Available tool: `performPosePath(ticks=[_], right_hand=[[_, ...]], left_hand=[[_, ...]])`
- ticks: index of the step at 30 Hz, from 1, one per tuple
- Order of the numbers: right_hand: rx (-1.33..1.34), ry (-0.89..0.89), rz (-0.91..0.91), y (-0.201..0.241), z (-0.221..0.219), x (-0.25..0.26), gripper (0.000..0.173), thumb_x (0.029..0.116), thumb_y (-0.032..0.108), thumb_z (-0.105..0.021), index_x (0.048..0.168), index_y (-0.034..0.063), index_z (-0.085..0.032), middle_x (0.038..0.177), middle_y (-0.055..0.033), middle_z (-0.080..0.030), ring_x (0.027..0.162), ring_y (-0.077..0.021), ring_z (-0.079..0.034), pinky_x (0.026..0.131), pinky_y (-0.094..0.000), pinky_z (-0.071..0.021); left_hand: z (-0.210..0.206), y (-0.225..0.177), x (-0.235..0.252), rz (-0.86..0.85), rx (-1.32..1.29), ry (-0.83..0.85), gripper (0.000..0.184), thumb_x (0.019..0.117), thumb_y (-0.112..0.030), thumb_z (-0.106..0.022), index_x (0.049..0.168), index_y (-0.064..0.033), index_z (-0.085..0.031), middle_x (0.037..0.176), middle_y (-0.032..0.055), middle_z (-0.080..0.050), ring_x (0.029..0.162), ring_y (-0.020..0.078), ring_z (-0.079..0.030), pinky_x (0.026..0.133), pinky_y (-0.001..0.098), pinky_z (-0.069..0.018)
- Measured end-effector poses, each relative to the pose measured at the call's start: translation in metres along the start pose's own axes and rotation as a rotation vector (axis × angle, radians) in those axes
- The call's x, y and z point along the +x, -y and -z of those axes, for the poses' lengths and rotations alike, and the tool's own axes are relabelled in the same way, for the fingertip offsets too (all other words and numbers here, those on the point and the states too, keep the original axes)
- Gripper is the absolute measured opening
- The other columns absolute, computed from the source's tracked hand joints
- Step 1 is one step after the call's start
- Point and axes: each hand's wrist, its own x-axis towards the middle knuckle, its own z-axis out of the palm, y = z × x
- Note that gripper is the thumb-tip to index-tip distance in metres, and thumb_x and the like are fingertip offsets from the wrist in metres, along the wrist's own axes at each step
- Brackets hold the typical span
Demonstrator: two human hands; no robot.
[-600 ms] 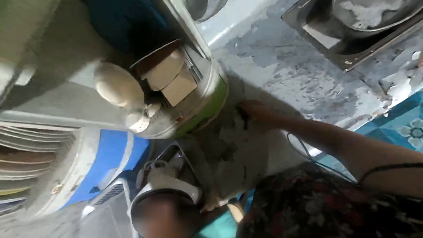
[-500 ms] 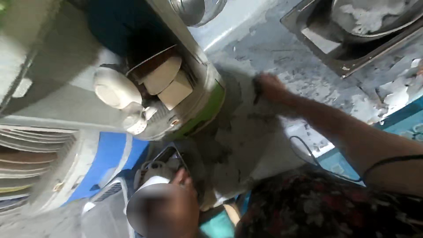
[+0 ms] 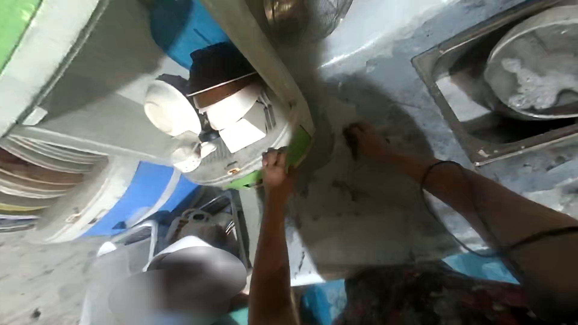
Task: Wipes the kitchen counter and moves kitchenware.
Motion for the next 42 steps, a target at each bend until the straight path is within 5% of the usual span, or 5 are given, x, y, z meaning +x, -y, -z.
performPosePath(ticks=[5, 9, 14, 31, 42], right_hand=[[0.158, 0.791, -0.628, 0.069, -0.016, 0.07, 0.048, 0.1059, 0.011, -0.055, 0.153, 0.0123, -0.046, 0.163, -0.0104, -0.038, 0.149, -0.0258, -0.039, 0.121, -0.0439, -0.0361], [0.1, 0.634, -0.153, 0.027, -0.109, 0.056, 0.036, 0.1018, 0.015, -0.06, 0.137, 0.0074, -0.063, 0.15, -0.0182, -0.052, 0.142, -0.0394, -0.045, 0.117, -0.0558, -0.0369], [-0.033, 0.919, -0.349, -0.006, -0.102, 0.118, 0.041, 0.108, 0.015, -0.051, 0.149, 0.0092, -0.049, 0.159, -0.0114, -0.042, 0.149, -0.0313, -0.038, 0.121, -0.0486, -0.0346], [0.023, 0.426, -0.203, -0.141, -0.203, 0.239, 0.04, 0.1022, 0.025, -0.059, 0.142, 0.0279, -0.062, 0.155, -0.005, -0.05, 0.146, -0.0315, -0.043, 0.118, -0.0554, -0.0373], [-0.32, 0.18, -0.825, -0.263, -0.003, 0.127, 0.052, 0.1019, 0.02, -0.055, 0.154, 0.0163, -0.047, 0.165, -0.0193, -0.032, 0.154, -0.0401, -0.024, 0.124, -0.0643, -0.0128]], left_hand=[[-0.023, -0.003, 0.001, -0.061, 0.146, -0.116, 0.039, 0.0974, -0.014, -0.061, 0.136, -0.0116, -0.064, 0.151, 0.0198, -0.049, 0.141, 0.0484, -0.038, 0.111, 0.066, -0.0311], [-0.032, 0.016, 0.019, -0.169, 0.209, -0.177, 0.044, 0.0962, -0.013, -0.057, 0.14, -0.017, -0.061, 0.149, 0.0153, -0.052, 0.143, 0.0445, -0.038, 0.117, 0.0627, -0.0261], [-0.056, 0.037, 0.031, -0.258, 0.312, -0.476, 0.039, 0.0917, -0.019, -0.059, 0.13, -0.0205, -0.066, 0.13, 0.0094, -0.06, 0.124, 0.0352, -0.05, 0.104, 0.0526, -0.0338], [-0.088, 0.037, 0.04, -0.253, 0.404, -0.76, 0.025, 0.0973, -0.037, -0.059, 0.118, -0.0257, -0.068, 0.125, 0.0014, -0.059, 0.126, 0.024, -0.046, 0.113, 0.0433, -0.0246], [-0.081, 0.038, 0.039, -0.29, 0.429, -0.768, 0.028, 0.0987, -0.04, -0.057, 0.12, -0.0239, -0.066, 0.123, 0.0071, -0.058, 0.124, 0.0284, -0.048, 0.11, 0.0434, -0.0265]])
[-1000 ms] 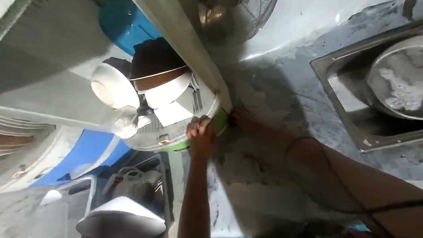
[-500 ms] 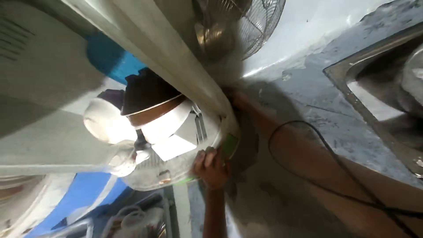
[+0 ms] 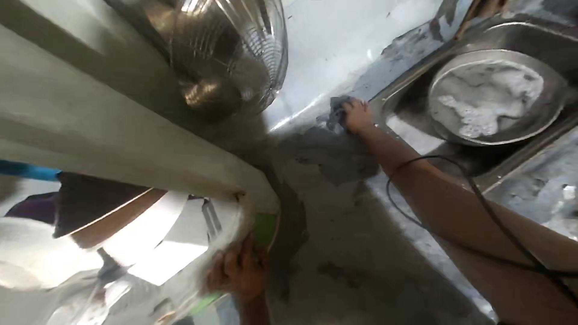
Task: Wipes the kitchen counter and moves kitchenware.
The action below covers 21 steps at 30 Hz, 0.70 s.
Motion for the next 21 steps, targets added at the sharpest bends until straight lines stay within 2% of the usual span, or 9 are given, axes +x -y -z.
performPosePath(ticks=[2, 6, 9, 12, 15, 17, 20, 21], right_hand=[[-0.027, 0.047, -0.002, -0.021, 0.015, -0.015, 0.054, 0.1027, 0.021, -0.055, 0.155, 0.0159, -0.045, 0.167, -0.0193, -0.028, 0.156, -0.0392, -0.02, 0.125, -0.0643, -0.0059], [-0.099, 0.072, 0.097, -0.042, 0.022, -0.054, 0.05, 0.1037, 0.02, -0.052, 0.153, 0.0173, -0.049, 0.165, -0.0165, -0.035, 0.156, -0.0374, -0.024, 0.125, -0.0645, -0.0074], [-0.103, 0.143, 0.146, -0.058, 0.037, -0.099, 0.049, 0.1062, 0.013, -0.043, 0.155, 0.0162, -0.045, 0.167, -0.0165, -0.029, 0.157, -0.0373, -0.019, 0.125, -0.0641, -0.0082], [-0.049, 0.143, 0.193, -0.079, 0.044, -0.142, 0.047, 0.1067, 0.012, -0.043, 0.153, 0.013, -0.047, 0.167, -0.0189, -0.028, 0.155, -0.0414, -0.022, 0.122, -0.0618, -0.0226], [-0.043, 0.115, 0.239, -0.104, 0.044, -0.179, 0.045, 0.1045, 0.008, -0.046, 0.149, 0.0123, -0.052, 0.164, -0.0207, -0.034, 0.15, -0.0422, -0.034, 0.12, -0.0564, -0.0339], [-0.006, 0.155, 0.193, -0.1, 0.061, -0.202, 0.045, 0.1025, 0.001, -0.048, 0.145, 0.011, -0.055, 0.161, -0.02, -0.038, 0.146, -0.0404, -0.041, 0.115, -0.0571, -0.0394], [0.164, 0.006, 0.168, -0.094, 0.076, -0.197, 0.039, 0.1014, -0.001, -0.046, 0.137, 0.0045, -0.061, 0.15, -0.0229, -0.051, 0.133, -0.0415, -0.056, 0.108, -0.0593, -0.0459], [0.194, -0.063, 0.16, -0.089, 0.075, -0.187, 0.039, 0.1024, 0.0, -0.046, 0.139, 0.0029, -0.059, 0.15, -0.0248, -0.05, 0.134, -0.0424, -0.054, 0.11, -0.058, -0.045]], left_hand=[[0.001, 0.0, 0.0, -0.013, -0.003, -0.003, 0.028, 0.0982, -0.038, -0.057, 0.119, -0.0218, -0.067, 0.122, 0.0093, -0.059, 0.123, 0.0308, -0.049, 0.108, 0.0455, -0.0284], [0.007, 0.002, 0.001, -0.014, -0.034, 0.034, 0.026, 0.097, -0.032, -0.059, 0.116, -0.0173, -0.07, 0.12, 0.0133, -0.062, 0.123, 0.0346, -0.051, 0.108, 0.047, -0.0308], [0.012, 0.002, 0.0, -0.008, -0.038, 0.094, 0.027, 0.095, -0.029, -0.061, 0.116, -0.0151, -0.071, 0.121, 0.0172, -0.063, 0.122, 0.0394, -0.053, 0.106, 0.0505, -0.0345], [0.015, 0.004, 0.001, -0.013, -0.056, 0.115, 0.029, 0.0943, -0.026, -0.06, 0.117, -0.0129, -0.071, 0.124, 0.0187, -0.064, 0.123, 0.0409, -0.054, 0.104, 0.0521, -0.0374], [0.02, 0.003, 0.001, 0.021, -0.092, 0.154, 0.034, 0.0959, -0.028, -0.057, 0.122, -0.0113, -0.069, 0.125, 0.0202, -0.064, 0.123, 0.0412, -0.055, 0.103, 0.0541, -0.0379], [0.028, 0.001, 0.009, 0.043, -0.139, 0.191, 0.035, 0.0955, -0.025, -0.058, 0.123, -0.0078, -0.07, 0.123, 0.0249, -0.065, 0.119, 0.0463, -0.057, 0.1, 0.0598, -0.0394], [0.026, -0.001, 0.01, 0.046, -0.137, 0.17, 0.034, 0.0956, -0.026, -0.058, 0.123, -0.0102, -0.069, 0.12, 0.0228, -0.064, 0.118, 0.0441, -0.057, 0.099, 0.0574, -0.0395], [0.024, -0.002, 0.009, 0.046, -0.127, 0.147, 0.033, 0.0962, -0.029, -0.057, 0.122, -0.0122, -0.069, 0.12, 0.021, -0.064, 0.118, 0.0418, -0.056, 0.1, 0.0548, -0.0384]])
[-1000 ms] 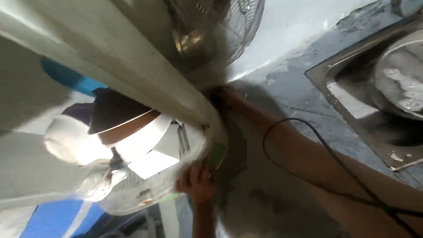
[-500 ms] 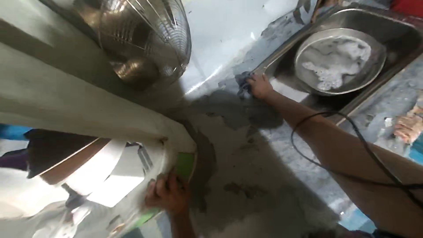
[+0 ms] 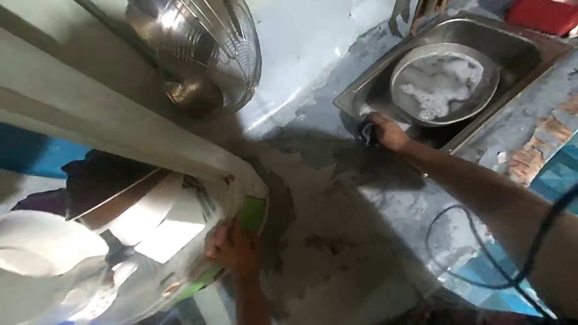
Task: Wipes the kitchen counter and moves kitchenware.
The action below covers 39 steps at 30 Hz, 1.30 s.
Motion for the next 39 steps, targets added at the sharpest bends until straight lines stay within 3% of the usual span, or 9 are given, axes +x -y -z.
performPosePath(ticks=[4, 10, 13, 19, 23, 30, 33, 37, 39], right_hand=[[-0.153, 0.136, -0.008, -0.005, -0.044, 0.07, 0.045, 0.1075, 0.018, -0.044, 0.151, 0.0085, -0.049, 0.164, -0.0219, -0.032, 0.152, -0.043, -0.03, 0.121, -0.0574, -0.0288], [-0.222, 0.15, -0.104, -0.002, -0.077, 0.177, 0.051, 0.1084, 0.034, -0.041, 0.156, 0.0176, -0.043, 0.168, -0.0198, -0.025, 0.156, -0.0419, -0.017, 0.122, -0.0676, -0.0122], [-0.21, 0.208, 0.062, 0.014, -0.099, 0.195, 0.055, 0.1078, 0.04, -0.045, 0.157, 0.0138, -0.042, 0.167, -0.0209, -0.025, 0.155, -0.0425, -0.022, 0.123, -0.064, -0.0177], [-0.14, 0.399, 0.33, 0.039, -0.1, 0.129, 0.067, 0.0951, 0.046, -0.069, 0.151, 0.014, -0.051, 0.167, -0.0152, -0.03, 0.156, -0.0376, -0.023, 0.126, -0.0594, -0.0149], [-0.155, 0.443, 0.387, 0.051, -0.082, 0.055, 0.046, 0.1042, 0.031, -0.059, 0.145, 0.0113, -0.056, 0.166, -0.0148, -0.032, 0.155, -0.036, -0.025, 0.126, -0.0557, -0.0185], [0.119, 0.534, 0.435, 0.07, -0.042, -0.097, 0.031, 0.0978, 0.007, -0.065, 0.128, 0.0093, -0.071, 0.153, -0.0144, -0.053, 0.145, -0.0337, -0.045, 0.12, -0.0507, -0.0357], [0.159, 0.654, 0.341, 0.086, 0.001, -0.096, 0.03, 0.1031, 0.004, -0.055, 0.131, 0.0037, -0.068, 0.149, -0.0158, -0.055, 0.139, -0.0316, -0.052, 0.117, -0.0471, -0.0393], [0.027, 0.198, 0.375, 0.022, -0.013, -0.026, 0.032, 0.1043, 0.016, -0.054, 0.134, 0.0093, -0.065, 0.147, -0.0119, -0.058, 0.138, -0.0264, -0.054, 0.118, -0.0432, -0.0417], [-0.098, 0.155, 0.295, -0.006, -0.026, -0.017, 0.037, 0.1041, 0.012, -0.053, 0.14, 0.0067, -0.061, 0.154, -0.0193, -0.05, 0.144, -0.0355, -0.046, 0.12, -0.0485, -0.0364]], left_hand=[[-0.009, 0.0, -0.001, 0.009, 0.032, -0.063, 0.036, 0.0959, -0.035, -0.059, 0.123, -0.0137, -0.068, 0.12, 0.0193, -0.062, 0.119, 0.0376, -0.054, 0.102, 0.0514, -0.0353], [-0.016, 0.001, -0.006, 0.033, 0.045, -0.079, 0.043, 0.0978, -0.049, -0.053, 0.125, -0.0177, -0.064, 0.12, 0.013, -0.059, 0.12, 0.0292, -0.051, 0.107, 0.0462, -0.0291], [-0.014, 0.003, -0.008, 0.045, 0.045, -0.054, 0.045, 0.0959, -0.05, -0.055, 0.125, -0.0174, -0.066, 0.12, 0.0148, -0.061, 0.119, 0.0317, -0.052, 0.106, 0.0498, -0.0298], [-0.013, -0.003, -0.005, 0.052, -0.004, -0.05, 0.043, 0.0957, -0.044, -0.056, 0.129, -0.0171, -0.061, 0.125, 0.0166, -0.057, 0.124, 0.0337, -0.049, 0.107, 0.052, -0.0298], [-0.014, -0.001, -0.003, 0.037, -0.003, -0.057, 0.045, 0.0969, -0.048, -0.054, 0.131, -0.0195, -0.06, 0.127, 0.0151, -0.057, 0.125, 0.0346, -0.049, 0.106, 0.0518, -0.0322], [-0.013, -0.001, -0.003, 0.069, -0.031, -0.032, 0.048, 0.0944, -0.049, -0.055, 0.128, -0.0162, -0.064, 0.124, 0.022, -0.06, 0.121, 0.0437, -0.052, 0.1, 0.0585, -0.0356], [-0.013, 0.0, 0.0, 0.059, -0.045, -0.043, 0.05, 0.0939, -0.05, -0.056, 0.127, -0.0144, -0.065, 0.119, 0.0221, -0.061, 0.118, 0.0416, -0.055, 0.1, 0.0563, -0.0361], [-0.015, 0.004, -0.002, 0.038, -0.045, -0.061, 0.048, 0.0949, -0.049, -0.057, 0.126, -0.0126, -0.066, 0.118, 0.0223, -0.062, 0.117, 0.041, -0.056, 0.101, 0.0565, -0.0362], [-0.012, 0.0, -0.003, 0.05, -0.036, -0.015, 0.048, 0.0929, -0.046, -0.061, 0.125, -0.0106, -0.068, 0.119, 0.026, -0.064, 0.117, 0.0459, -0.057, 0.1, 0.0605, -0.0368]])
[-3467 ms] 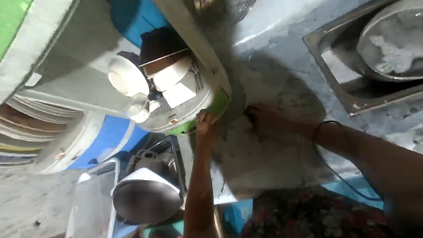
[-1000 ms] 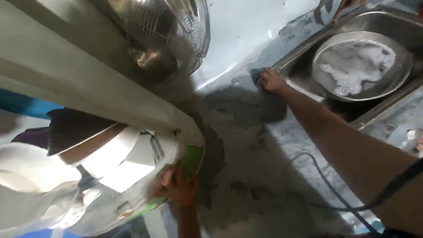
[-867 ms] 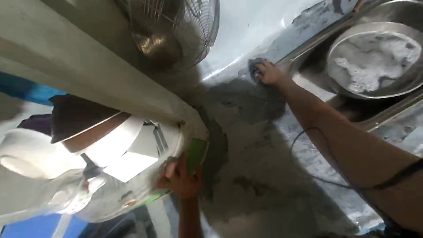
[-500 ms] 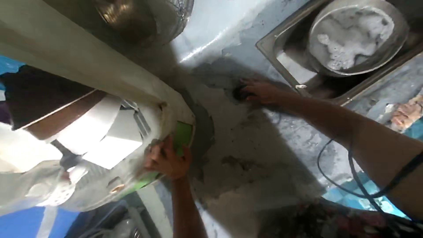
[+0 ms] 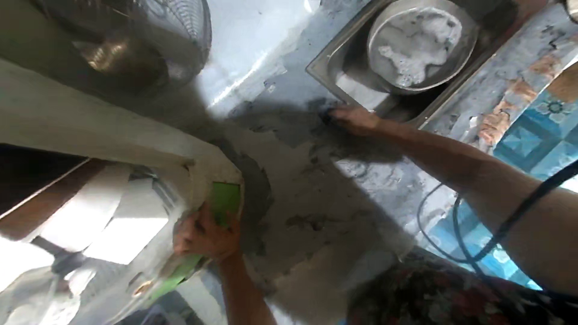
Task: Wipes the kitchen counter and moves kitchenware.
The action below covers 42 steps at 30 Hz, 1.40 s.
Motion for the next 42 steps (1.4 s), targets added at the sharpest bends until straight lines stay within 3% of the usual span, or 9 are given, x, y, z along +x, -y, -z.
performPosePath(ticks=[3, 6, 10, 13, 15, 23, 28, 37, 42], right_hand=[[-0.034, 0.079, -0.152, 0.002, 0.032, -0.044, 0.039, 0.104, 0.006, -0.05, 0.142, 0.0067, -0.06, 0.157, -0.0199, -0.046, 0.144, -0.0389, -0.046, 0.117, -0.0547, -0.038], [0.01, 0.06, -0.391, -0.011, 0.075, -0.102, 0.036, 0.1029, 0.004, -0.05, 0.137, -0.0005, -0.06, 0.142, -0.0271, -0.057, 0.129, -0.0476, -0.057, 0.107, -0.0664, -0.0425], [0.069, -0.076, -0.425, 0.021, 0.081, -0.113, 0.038, 0.1049, 0.007, -0.05, 0.142, -0.0019, -0.055, 0.145, -0.0273, -0.054, 0.135, -0.0431, -0.053, 0.115, -0.0569, -0.0395], [-0.049, 0.045, -0.349, 0.023, 0.03, -0.08, 0.04, 0.1078, 0.02, -0.047, 0.146, 0.0082, -0.056, 0.158, -0.0168, -0.046, 0.151, -0.0398, -0.035, 0.122, -0.0643, -0.0224], [-0.092, 0.044, -0.285, 0.004, 0.015, -0.035, 0.04, 0.1082, 0.024, -0.045, 0.144, 0.0126, -0.058, 0.157, -0.0119, -0.049, 0.152, -0.0376, -0.034, 0.121, -0.0692, -0.0166], [-0.079, 0.103, -0.289, -0.027, -0.004, 0.124, 0.045, 0.1091, 0.03, -0.041, 0.152, 0.019, -0.05, 0.165, -0.0048, -0.038, 0.157, -0.0334, -0.021, 0.124, -0.0643, -0.0084], [-0.081, 0.171, -0.169, -0.024, 0.011, 0.04, 0.048, 0.1099, 0.028, -0.043, 0.156, 0.015, -0.043, 0.166, -0.0124, -0.034, 0.157, -0.0359, -0.019, 0.125, -0.062, -0.0108], [-0.083, 0.241, -0.286, 0.033, 0.05, -0.155, 0.051, 0.1078, 0.025, -0.046, 0.155, 0.0041, -0.042, 0.165, -0.0207, -0.031, 0.154, -0.0406, -0.026, 0.125, -0.0554, -0.0213], [-0.1, 0.236, -0.227, 0.046, 0.045, -0.164, 0.052, 0.1039, 0.025, -0.056, 0.15, 0.0017, -0.048, 0.163, -0.028, -0.031, 0.152, -0.0474, -0.027, 0.123, -0.0599, -0.0239]], left_hand=[[0.003, 0.0, 0.004, 0.019, -0.005, 0.056, 0.047, 0.0926, -0.041, -0.06, 0.125, -0.0071, -0.068, 0.12, 0.0301, -0.062, 0.118, 0.0508, -0.055, 0.1, 0.0637, -0.0343], [0.007, -0.001, 0.002, 0.038, -0.009, 0.092, 0.046, 0.0929, -0.038, -0.06, 0.126, -0.0073, -0.067, 0.122, 0.0294, -0.061, 0.119, 0.0499, -0.054, 0.102, 0.0624, -0.034], [0.004, -0.001, 0.002, 0.024, 0.014, 0.038, 0.043, 0.0934, -0.04, -0.061, 0.122, -0.0084, -0.069, 0.116, 0.0267, -0.062, 0.116, 0.0465, -0.056, 0.101, 0.0591, -0.0354], [0.001, 0.0, 0.002, 0.021, 0.033, 0.02, 0.042, 0.0924, -0.04, -0.063, 0.122, -0.0101, -0.07, 0.117, 0.0257, -0.062, 0.116, 0.0451, -0.055, 0.101, 0.0577, -0.0353], [0.002, -0.002, 0.0, 0.039, 0.047, 0.043, 0.042, 0.0923, -0.039, -0.062, 0.122, -0.0089, -0.069, 0.119, 0.0271, -0.062, 0.118, 0.0461, -0.055, 0.101, 0.0594, -0.0351], [0.002, 0.002, 0.0, -0.008, 0.065, 0.039, 0.047, 0.0913, -0.044, -0.062, 0.123, -0.009, -0.067, 0.113, 0.0252, -0.063, 0.114, 0.044, -0.057, 0.1, 0.0605, -0.037], [0.007, 0.002, -0.002, 0.013, 0.049, 0.098, 0.056, 0.0904, -0.047, -0.061, 0.129, -0.0063, -0.064, 0.121, 0.0311, -0.061, 0.119, 0.0516, -0.054, 0.101, 0.0665, -0.0349], [0.009, 0.001, -0.001, 0.054, -0.018, 0.094, 0.054, 0.0941, -0.046, -0.057, 0.133, -0.0088, -0.062, 0.126, 0.0327, -0.059, 0.122, 0.0537, -0.052, 0.101, 0.0667, -0.0344], [0.017, -0.01, 0.004, 0.11, 0.001, 0.141, 0.051, 0.0961, -0.041, -0.058, 0.135, -0.0081, -0.062, 0.13, 0.0303, -0.057, 0.123, 0.0503, -0.052, 0.103, 0.063, -0.0346]])
